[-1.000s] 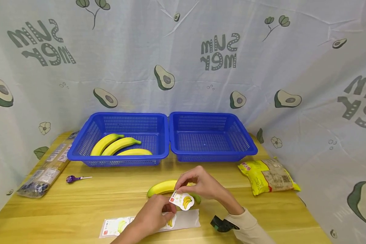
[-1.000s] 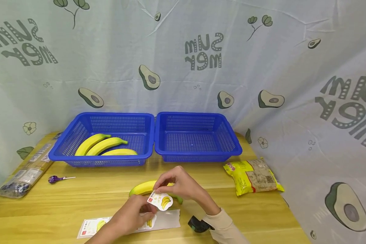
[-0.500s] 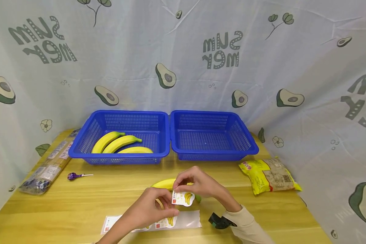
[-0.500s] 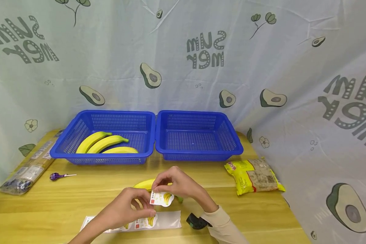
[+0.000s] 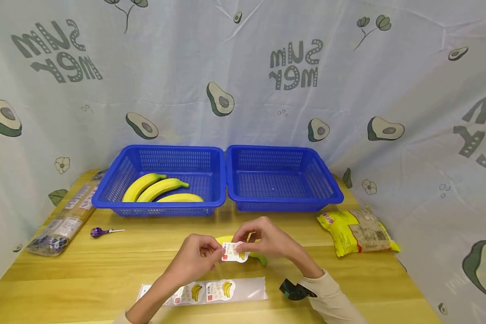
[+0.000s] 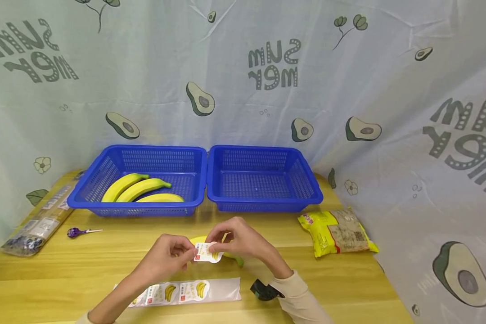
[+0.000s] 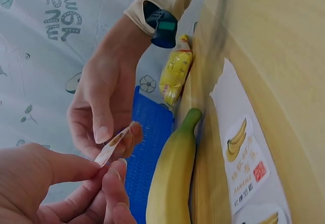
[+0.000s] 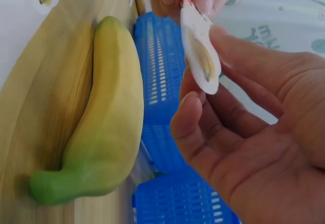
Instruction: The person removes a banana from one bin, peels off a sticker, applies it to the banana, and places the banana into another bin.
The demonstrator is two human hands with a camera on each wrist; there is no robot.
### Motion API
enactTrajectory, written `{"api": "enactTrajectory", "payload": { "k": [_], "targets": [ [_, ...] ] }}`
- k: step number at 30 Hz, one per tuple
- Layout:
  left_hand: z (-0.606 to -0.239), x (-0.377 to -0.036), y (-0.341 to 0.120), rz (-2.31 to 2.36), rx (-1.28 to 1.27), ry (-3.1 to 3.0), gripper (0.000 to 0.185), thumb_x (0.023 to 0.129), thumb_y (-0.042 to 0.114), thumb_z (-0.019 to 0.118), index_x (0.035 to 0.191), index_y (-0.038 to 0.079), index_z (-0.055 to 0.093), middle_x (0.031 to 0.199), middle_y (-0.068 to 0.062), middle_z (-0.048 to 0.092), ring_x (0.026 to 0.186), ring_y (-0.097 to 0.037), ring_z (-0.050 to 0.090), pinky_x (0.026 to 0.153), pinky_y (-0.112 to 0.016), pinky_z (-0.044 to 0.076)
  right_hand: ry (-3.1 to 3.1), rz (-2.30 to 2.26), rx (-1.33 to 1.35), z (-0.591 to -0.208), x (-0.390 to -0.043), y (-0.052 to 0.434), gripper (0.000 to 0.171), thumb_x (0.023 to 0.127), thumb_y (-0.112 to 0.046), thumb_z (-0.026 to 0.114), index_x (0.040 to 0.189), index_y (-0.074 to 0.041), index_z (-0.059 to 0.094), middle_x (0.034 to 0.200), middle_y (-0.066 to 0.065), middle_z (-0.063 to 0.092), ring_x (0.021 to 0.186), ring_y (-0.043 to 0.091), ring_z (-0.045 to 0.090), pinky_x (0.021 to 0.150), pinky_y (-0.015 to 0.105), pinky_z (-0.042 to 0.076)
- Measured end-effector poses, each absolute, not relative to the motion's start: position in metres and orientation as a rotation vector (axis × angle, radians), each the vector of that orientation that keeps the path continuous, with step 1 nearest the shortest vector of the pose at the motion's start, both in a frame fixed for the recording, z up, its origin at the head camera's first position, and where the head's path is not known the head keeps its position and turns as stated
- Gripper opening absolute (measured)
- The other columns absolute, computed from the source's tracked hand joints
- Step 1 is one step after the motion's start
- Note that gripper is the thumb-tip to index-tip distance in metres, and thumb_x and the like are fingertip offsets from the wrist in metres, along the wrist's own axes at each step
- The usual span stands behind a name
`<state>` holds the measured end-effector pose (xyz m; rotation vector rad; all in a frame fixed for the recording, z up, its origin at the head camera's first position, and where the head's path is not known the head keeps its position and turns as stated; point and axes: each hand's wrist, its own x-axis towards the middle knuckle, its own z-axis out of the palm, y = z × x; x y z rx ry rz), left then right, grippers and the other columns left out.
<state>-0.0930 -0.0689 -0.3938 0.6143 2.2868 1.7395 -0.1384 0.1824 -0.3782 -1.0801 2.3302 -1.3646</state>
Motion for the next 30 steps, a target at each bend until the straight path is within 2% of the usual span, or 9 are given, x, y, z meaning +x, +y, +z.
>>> {"api": "enactTrajectory", "payload": {
  "k": [6, 14, 20, 30],
  "targets": [
    [-0.395, -0.101, -0.075, 1.723, 0.56, 2.333, 0.013, 0.1, 0.006, 0.074, 0.089, 0.002, 0.079, 0.08, -0.012, 0.076, 0.06, -0.016, 0.064, 0.052, -0.021, 0.051, 2.426, -1.359, -0.966, -0.381, -0.143, 0.183, 0.006, 0.093, -0.002, 0.084, 0.098, -0.001, 0.081, 0.093, 0.007, 0.08, 0.078, 0.005, 0.068, 0.067, 0.025, 0.063],
    [-0.396, -0.11, -0.068, 1.59, 0.554, 2.474, 0.016, 0.098, 0.009, 0.076, 0.083, 0.008, 0.078, 0.074, -0.005, 0.074, 0.054, -0.005, 0.05, 0.048, -0.018, 0.038, 2.534, -1.375, -0.873, -0.387, -0.147, 0.183, 0.004, 0.093, -0.003, 0.084, 0.091, -0.002, 0.081, 0.085, 0.004, 0.079, 0.071, 0.003, 0.063, 0.062, 0.019, 0.056],
    [-0.4, -0.116, -0.062, 1.484, 0.533, 2.643, 0.018, 0.093, 0.008, 0.08, 0.076, 0.012, 0.077, 0.067, 0.009, 0.067, 0.054, -0.005, 0.049, 0.049, -0.02, 0.039, 2.634, -1.302, -0.828, -0.393, -0.152, 0.182, 0.005, 0.094, -0.005, 0.084, 0.089, -0.005, 0.082, 0.082, -0.001, 0.078, 0.066, 0.004, 0.059, 0.059, 0.018, 0.053],
    [-0.409, -0.121, -0.057, 1.381, 0.416, 2.771, 0.022, 0.089, 0.01, 0.084, 0.071, 0.016, 0.074, 0.064, 0.011, 0.062, 0.062, -0.01, 0.053, 0.053, -0.025, 0.043, 2.675, -1.3, -0.798, -0.399, -0.158, 0.179, 0.008, 0.092, -0.006, 0.086, 0.087, -0.003, 0.081, 0.079, 0.001, 0.077, 0.065, 0.006, 0.06, 0.058, 0.019, 0.052]
  ]
}}
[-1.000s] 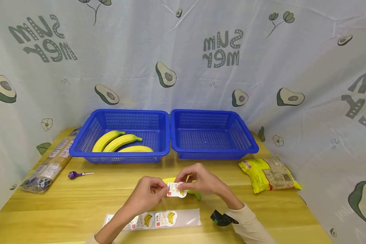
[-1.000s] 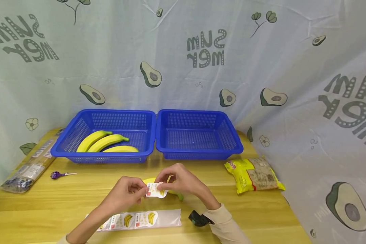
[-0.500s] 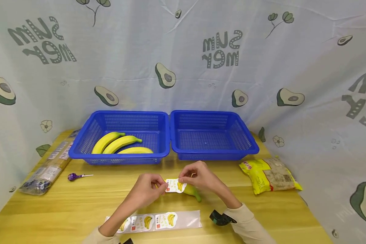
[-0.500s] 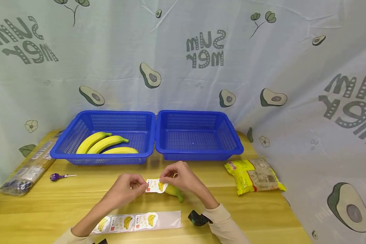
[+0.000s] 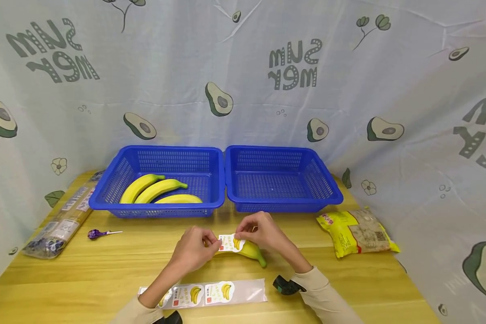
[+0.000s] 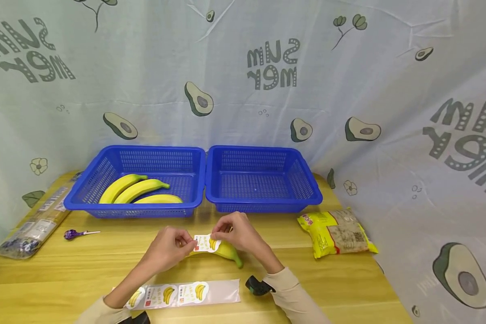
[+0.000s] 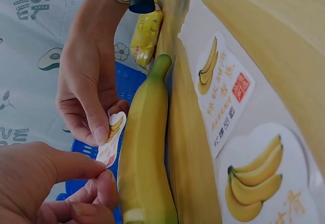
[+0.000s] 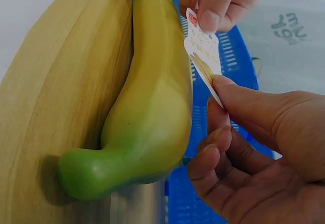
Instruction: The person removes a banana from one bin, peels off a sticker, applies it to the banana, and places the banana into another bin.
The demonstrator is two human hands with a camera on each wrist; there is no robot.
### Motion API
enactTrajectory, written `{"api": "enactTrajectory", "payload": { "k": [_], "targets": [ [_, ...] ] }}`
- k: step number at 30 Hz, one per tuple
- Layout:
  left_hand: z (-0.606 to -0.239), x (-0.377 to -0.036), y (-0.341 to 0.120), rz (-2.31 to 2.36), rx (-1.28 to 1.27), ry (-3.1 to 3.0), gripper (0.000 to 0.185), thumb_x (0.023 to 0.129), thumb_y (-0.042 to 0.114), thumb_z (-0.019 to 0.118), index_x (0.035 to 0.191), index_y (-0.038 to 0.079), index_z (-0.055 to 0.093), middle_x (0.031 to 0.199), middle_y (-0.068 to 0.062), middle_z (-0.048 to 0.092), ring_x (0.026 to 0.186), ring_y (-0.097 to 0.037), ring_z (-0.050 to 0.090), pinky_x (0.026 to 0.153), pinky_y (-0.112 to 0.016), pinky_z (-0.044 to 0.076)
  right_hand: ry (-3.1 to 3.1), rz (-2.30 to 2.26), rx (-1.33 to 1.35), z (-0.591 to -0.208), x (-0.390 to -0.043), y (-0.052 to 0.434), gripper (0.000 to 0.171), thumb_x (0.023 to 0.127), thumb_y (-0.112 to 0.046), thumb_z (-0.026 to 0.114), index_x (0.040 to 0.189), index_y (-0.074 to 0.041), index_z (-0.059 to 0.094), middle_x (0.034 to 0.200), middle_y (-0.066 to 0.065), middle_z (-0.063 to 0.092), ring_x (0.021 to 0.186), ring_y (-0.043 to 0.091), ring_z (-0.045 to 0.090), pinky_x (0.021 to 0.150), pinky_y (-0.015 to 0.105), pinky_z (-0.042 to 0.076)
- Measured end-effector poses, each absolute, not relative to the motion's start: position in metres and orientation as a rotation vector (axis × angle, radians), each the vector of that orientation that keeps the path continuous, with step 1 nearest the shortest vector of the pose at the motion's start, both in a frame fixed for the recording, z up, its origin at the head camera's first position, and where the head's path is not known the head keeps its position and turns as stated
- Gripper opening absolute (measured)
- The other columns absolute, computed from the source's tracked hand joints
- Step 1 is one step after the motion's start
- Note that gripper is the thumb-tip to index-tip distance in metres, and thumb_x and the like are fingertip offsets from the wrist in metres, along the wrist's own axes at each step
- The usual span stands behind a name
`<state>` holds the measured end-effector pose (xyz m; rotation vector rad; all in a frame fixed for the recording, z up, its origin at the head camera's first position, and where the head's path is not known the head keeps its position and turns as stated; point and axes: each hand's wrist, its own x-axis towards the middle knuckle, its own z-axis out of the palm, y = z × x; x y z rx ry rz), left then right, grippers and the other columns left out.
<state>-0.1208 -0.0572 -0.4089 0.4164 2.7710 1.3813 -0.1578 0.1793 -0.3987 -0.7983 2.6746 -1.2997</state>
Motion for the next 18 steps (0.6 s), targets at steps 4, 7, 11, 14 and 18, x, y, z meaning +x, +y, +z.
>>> {"api": "enactTrajectory", "payload": {
  "k": [4, 7, 11, 14, 18],
  "targets": [
    [-0.411, -0.121, -0.057, 1.36, 0.405, 2.799, 0.023, 0.088, 0.01, 0.084, 0.07, 0.017, 0.073, 0.064, 0.011, 0.062, 0.063, -0.01, 0.054, 0.054, -0.026, 0.045, 2.681, -1.31, -0.811, -0.402, -0.159, 0.179, 0.008, 0.091, -0.006, 0.087, 0.086, -0.003, 0.081, 0.079, 0.002, 0.077, 0.065, 0.003, 0.059, 0.058, 0.019, 0.053],
    [-0.411, -0.12, -0.057, 1.354, 0.395, 2.812, 0.023, 0.087, 0.009, 0.085, 0.069, 0.017, 0.073, 0.064, 0.01, 0.063, 0.063, -0.01, 0.055, 0.055, -0.027, 0.046, 2.683, -1.313, -0.8, -0.404, -0.159, 0.178, 0.008, 0.09, -0.006, 0.088, 0.086, -0.003, 0.081, 0.078, 0.001, 0.077, 0.065, 0.002, 0.059, 0.059, 0.019, 0.053],
    [-0.411, -0.119, -0.057, 1.351, 0.387, 2.821, 0.023, 0.087, 0.009, 0.085, 0.069, 0.016, 0.073, 0.064, 0.01, 0.063, 0.062, -0.009, 0.055, 0.054, -0.027, 0.046, 2.692, -1.307, -0.793, -0.407, -0.159, 0.176, 0.008, 0.09, -0.006, 0.088, 0.086, -0.004, 0.081, 0.078, 0.001, 0.077, 0.065, 0.002, 0.059, 0.059, 0.019, 0.054],
    [-0.412, -0.119, -0.056, 1.345, 0.389, 2.831, 0.023, 0.087, 0.009, 0.085, 0.07, 0.016, 0.073, 0.063, 0.01, 0.062, 0.06, -0.009, 0.055, 0.052, -0.026, 0.046, 2.699, -1.304, -0.79, -0.408, -0.159, 0.176, 0.008, 0.091, -0.005, 0.087, 0.085, -0.003, 0.081, 0.078, 0.001, 0.077, 0.064, 0.0, 0.058, 0.059, 0.019, 0.054],
    [-0.413, -0.119, -0.055, 1.328, 0.392, 2.856, 0.024, 0.087, 0.009, 0.085, 0.069, 0.016, 0.071, 0.061, 0.01, 0.061, 0.058, -0.008, 0.053, 0.05, -0.026, 0.043, 2.709, -1.302, -0.793, -0.41, -0.159, 0.175, 0.009, 0.091, -0.005, 0.087, 0.085, -0.003, 0.081, 0.077, 0.001, 0.076, 0.063, -0.001, 0.056, 0.059, 0.018, 0.053]
  ]
}}
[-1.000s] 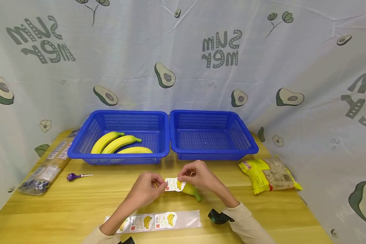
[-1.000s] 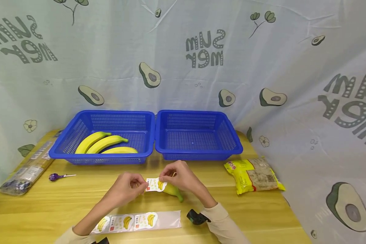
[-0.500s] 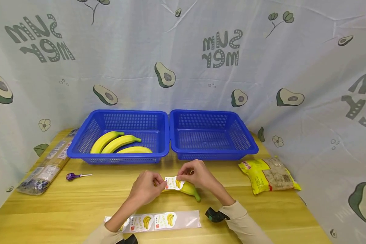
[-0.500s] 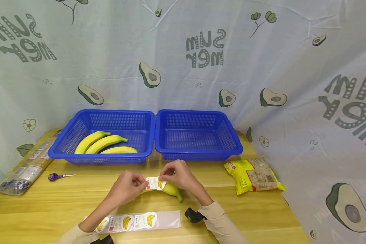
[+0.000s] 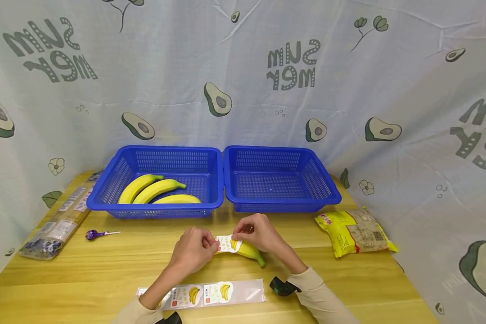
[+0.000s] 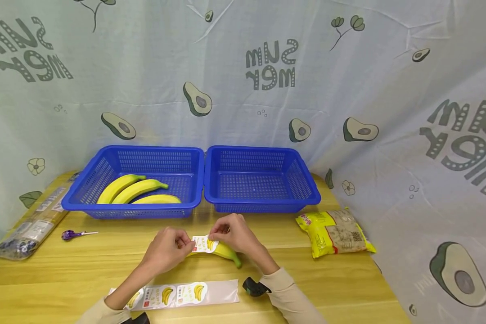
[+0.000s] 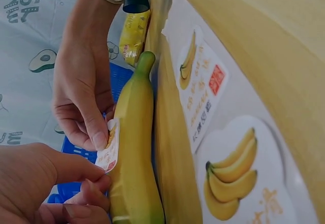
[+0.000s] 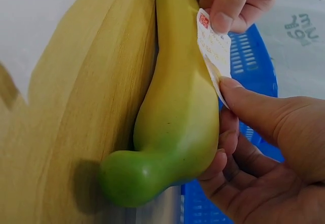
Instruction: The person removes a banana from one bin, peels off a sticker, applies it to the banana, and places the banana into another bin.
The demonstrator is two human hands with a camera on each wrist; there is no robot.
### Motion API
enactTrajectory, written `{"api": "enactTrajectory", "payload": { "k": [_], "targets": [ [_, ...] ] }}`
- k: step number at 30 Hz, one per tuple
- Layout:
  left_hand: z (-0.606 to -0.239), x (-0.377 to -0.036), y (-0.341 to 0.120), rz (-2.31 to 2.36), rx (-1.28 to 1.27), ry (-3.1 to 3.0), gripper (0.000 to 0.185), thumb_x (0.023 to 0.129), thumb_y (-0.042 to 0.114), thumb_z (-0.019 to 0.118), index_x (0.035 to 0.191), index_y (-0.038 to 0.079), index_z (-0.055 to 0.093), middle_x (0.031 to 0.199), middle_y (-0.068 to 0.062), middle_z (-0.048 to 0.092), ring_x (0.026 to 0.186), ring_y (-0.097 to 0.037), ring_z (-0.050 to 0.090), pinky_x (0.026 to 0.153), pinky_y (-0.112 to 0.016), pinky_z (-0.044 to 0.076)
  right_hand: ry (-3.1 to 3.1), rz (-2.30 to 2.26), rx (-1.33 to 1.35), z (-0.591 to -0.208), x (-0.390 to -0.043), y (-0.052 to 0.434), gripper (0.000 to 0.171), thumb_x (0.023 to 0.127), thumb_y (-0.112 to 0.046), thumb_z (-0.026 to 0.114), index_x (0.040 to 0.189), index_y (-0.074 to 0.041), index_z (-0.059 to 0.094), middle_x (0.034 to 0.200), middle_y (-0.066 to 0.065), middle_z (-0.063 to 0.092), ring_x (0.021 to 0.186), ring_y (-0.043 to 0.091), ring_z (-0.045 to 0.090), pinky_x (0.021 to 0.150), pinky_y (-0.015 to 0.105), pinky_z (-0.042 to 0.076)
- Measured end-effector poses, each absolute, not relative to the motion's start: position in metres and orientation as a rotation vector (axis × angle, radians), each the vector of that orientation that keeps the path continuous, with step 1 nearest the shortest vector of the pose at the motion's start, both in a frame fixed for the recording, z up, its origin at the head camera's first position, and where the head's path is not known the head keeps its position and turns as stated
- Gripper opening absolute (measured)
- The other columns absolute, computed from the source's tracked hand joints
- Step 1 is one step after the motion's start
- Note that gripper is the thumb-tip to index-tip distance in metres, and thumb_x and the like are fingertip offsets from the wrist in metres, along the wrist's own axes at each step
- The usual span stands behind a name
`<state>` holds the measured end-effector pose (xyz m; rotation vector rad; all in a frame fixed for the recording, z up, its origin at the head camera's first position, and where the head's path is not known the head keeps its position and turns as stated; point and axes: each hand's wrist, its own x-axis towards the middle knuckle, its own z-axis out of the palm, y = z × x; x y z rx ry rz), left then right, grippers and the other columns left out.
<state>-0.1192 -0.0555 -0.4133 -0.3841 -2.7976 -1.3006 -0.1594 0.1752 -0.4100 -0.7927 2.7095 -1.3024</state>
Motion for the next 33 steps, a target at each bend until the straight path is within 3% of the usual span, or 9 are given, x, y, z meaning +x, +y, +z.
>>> {"api": "enactTrajectory", "payload": {
  "k": [12, 16, 24, 33],
  "targets": [
    [-0.4188, -0.1184, -0.054, -1.174, -0.377, -2.791, 0.031, 0.085, 0.012, 0.086, 0.067, 0.018, 0.063, 0.059, 0.01, 0.055, 0.056, -0.008, 0.05, 0.048, -0.027, 0.042, 2.77, -1.303, -0.886, -0.4136, -0.159, 0.1751, 0.006, 0.09, -0.004, 0.088, 0.087, -0.004, 0.082, 0.078, 0.001, 0.074, 0.064, -0.001, 0.052, 0.057, 0.018, 0.048],
    [-0.421, -0.1197, -0.0547, -1.204, -0.4, -2.754, 0.031, 0.084, 0.009, 0.089, 0.073, 0.018, 0.062, 0.06, 0.01, 0.053, 0.056, -0.008, 0.049, 0.048, -0.026, 0.04, 2.766, -1.333, -0.973, -0.416, -0.1586, 0.1755, 0.006, 0.088, 0.0, 0.087, 0.092, -0.003, 0.084, 0.08, 0.002, 0.069, 0.066, 0.001, 0.05, 0.056, 0.019, 0.046],
    [-0.423, -0.1232, -0.0551, -1.321, -0.486, -2.693, 0.021, 0.085, -0.002, 0.087, 0.1, 0.012, 0.083, 0.058, 0.011, 0.051, 0.051, -0.004, 0.044, 0.046, -0.02, 0.031, 2.744, -1.267, -1.153, -0.4176, -0.1608, 0.1778, 0.008, 0.089, 0.003, 0.085, 0.096, -0.001, 0.086, 0.084, 0.002, 0.065, 0.069, -0.001, 0.047, 0.054, 0.02, 0.046],
    [-0.4222, -0.125, -0.0556, -1.338, -0.504, -2.733, 0.02, 0.087, 0.001, 0.087, 0.106, 0.006, 0.085, 0.056, 0.009, 0.052, 0.049, -0.004, 0.041, 0.045, -0.017, 0.027, 2.675, -1.191, -1.071, -0.4104, -0.1581, 0.1807, 0.019, 0.087, -0.006, 0.09, 0.104, 0.0, 0.085, 0.089, 0.007, 0.068, 0.066, 0.001, 0.05, 0.054, 0.018, 0.047]
  ]
}}
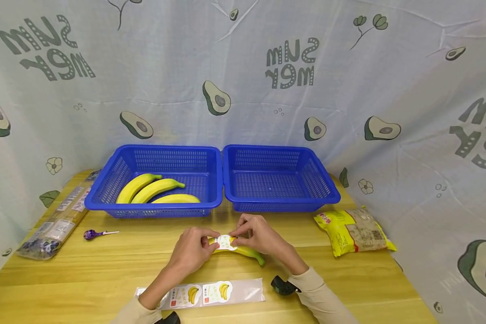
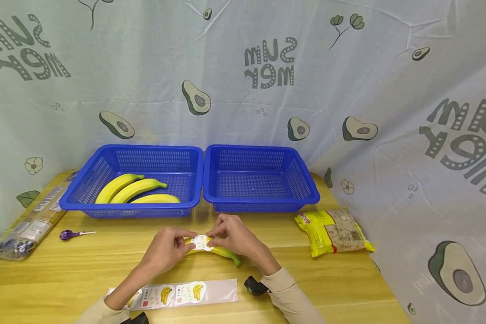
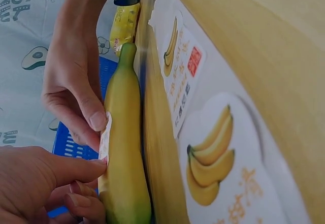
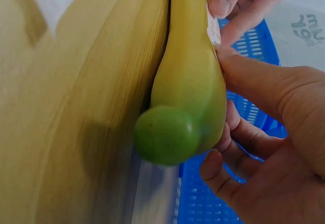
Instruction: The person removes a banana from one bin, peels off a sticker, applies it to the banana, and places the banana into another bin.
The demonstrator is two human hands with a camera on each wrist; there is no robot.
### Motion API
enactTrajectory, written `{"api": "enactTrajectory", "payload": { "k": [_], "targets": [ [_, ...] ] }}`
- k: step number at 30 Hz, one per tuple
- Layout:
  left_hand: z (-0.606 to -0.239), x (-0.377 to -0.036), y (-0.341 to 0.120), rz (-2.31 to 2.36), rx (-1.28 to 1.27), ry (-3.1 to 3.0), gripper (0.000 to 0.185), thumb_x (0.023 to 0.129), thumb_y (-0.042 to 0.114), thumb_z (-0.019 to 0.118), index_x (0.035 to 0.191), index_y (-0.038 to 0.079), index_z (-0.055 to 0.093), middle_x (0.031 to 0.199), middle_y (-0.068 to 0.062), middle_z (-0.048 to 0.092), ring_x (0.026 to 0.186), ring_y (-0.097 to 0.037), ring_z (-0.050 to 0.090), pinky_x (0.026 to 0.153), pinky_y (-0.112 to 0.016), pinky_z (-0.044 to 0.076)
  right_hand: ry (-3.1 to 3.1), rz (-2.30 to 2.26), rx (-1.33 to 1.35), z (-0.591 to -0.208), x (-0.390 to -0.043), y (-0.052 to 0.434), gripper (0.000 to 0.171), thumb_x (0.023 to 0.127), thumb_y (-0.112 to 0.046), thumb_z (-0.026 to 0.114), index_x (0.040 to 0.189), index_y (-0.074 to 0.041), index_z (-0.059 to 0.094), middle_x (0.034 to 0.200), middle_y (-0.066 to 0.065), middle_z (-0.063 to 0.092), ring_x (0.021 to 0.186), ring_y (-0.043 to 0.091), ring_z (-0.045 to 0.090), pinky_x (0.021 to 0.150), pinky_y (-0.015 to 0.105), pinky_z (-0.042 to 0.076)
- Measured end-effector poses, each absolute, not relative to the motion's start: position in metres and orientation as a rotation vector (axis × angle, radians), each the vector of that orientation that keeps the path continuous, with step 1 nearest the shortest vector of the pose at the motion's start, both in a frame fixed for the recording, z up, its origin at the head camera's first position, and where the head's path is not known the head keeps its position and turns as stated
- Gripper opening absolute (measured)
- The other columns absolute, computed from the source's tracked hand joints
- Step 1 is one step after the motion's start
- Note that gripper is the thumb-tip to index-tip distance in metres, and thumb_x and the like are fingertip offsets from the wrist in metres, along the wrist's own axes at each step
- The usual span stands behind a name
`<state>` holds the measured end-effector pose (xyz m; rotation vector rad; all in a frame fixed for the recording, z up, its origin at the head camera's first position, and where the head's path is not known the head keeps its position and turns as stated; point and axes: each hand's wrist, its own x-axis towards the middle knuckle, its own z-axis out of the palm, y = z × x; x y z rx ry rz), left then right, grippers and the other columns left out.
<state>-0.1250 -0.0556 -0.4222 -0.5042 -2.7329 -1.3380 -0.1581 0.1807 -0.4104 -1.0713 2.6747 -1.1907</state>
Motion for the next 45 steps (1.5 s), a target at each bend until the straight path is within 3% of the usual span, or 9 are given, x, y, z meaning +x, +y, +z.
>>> {"api": "enactTrajectory", "payload": {
  "k": [6, 15, 28, 36, 40, 45],
  "targets": [
    [-0.421, -0.126, -0.059, -1.255, -0.471, -2.797, 0.021, 0.086, 0.007, 0.091, 0.106, 0.01, 0.086, 0.058, 0.01, 0.052, 0.052, -0.006, 0.044, 0.046, -0.019, 0.029, 2.676, -1.14, -1.034, -0.407, -0.159, 0.18, 0.022, 0.085, -0.008, 0.093, 0.105, -0.002, 0.086, 0.087, 0.004, 0.067, 0.07, 0.011, 0.055, 0.057, 0.019, 0.048],
    [-0.418, -0.128, -0.061, -1.126, -0.484, -2.845, 0.02, 0.084, 0.015, 0.095, 0.103, 0.015, 0.087, 0.057, 0.011, 0.05, 0.056, -0.007, 0.047, 0.045, -0.022, 0.034, 2.678, -1.077, -0.961, -0.406, -0.159, 0.182, 0.027, 0.083, -0.01, 0.095, 0.108, -0.004, 0.086, 0.086, -0.001, 0.066, 0.072, 0.015, 0.058, 0.06, 0.02, 0.049],
    [-0.413, -0.126, -0.066, -1.045, -0.495, -2.86, 0.03, 0.076, 0.011, 0.099, 0.104, 0.014, 0.087, 0.06, 0.009, 0.049, 0.057, -0.008, 0.044, 0.047, -0.024, 0.032, 2.687, -1.003, -0.904, -0.405, -0.158, 0.182, 0.032, 0.082, -0.012, 0.096, 0.111, -0.005, 0.085, 0.086, -0.003, 0.064, 0.073, 0.012, 0.056, 0.062, 0.02, 0.049],
    [-0.413, -0.123, -0.068, -0.967, -0.505, -2.854, 0.033, 0.069, 0.013, 0.103, 0.097, 0.011, 0.085, 0.08, 0.003, 0.059, 0.069, -0.012, 0.05, 0.053, -0.028, 0.041, 2.673, -0.974, -0.974, -0.408, -0.161, 0.187, 0.035, 0.083, -0.015, 0.096, 0.113, -0.002, 0.084, 0.087, -0.001, 0.065, 0.074, 0.013, 0.057, 0.063, 0.019, 0.05],
    [-0.414, -0.123, -0.067, -0.988, -0.514, -2.857, 0.029, 0.07, 0.01, 0.102, 0.089, 0.011, 0.081, 0.08, 0.002, 0.066, 0.071, -0.014, 0.053, 0.057, -0.031, 0.044, 2.651, -0.969, -1.03, -0.409, -0.164, 0.195, 0.035, 0.084, -0.019, 0.096, 0.112, -0.002, 0.084, 0.089, 0.0, 0.068, 0.075, 0.015, 0.061, 0.065, 0.02, 0.052],
    [-0.417, -0.125, -0.066, -1.035, -0.55, -2.827, 0.031, 0.069, 0.005, 0.101, 0.092, 0.008, 0.082, 0.084, 0.001, 0.073, 0.076, -0.016, 0.062, 0.063, -0.035, 0.052, 2.61, -1.023, -1.062, -0.407, -0.166, 0.204, 0.033, 0.089, -0.021, 0.092, 0.113, 0.0, 0.083, 0.092, 0.004, 0.072, 0.079, 0.016, 0.067, 0.067, 0.025, 0.06]
  ]
}}
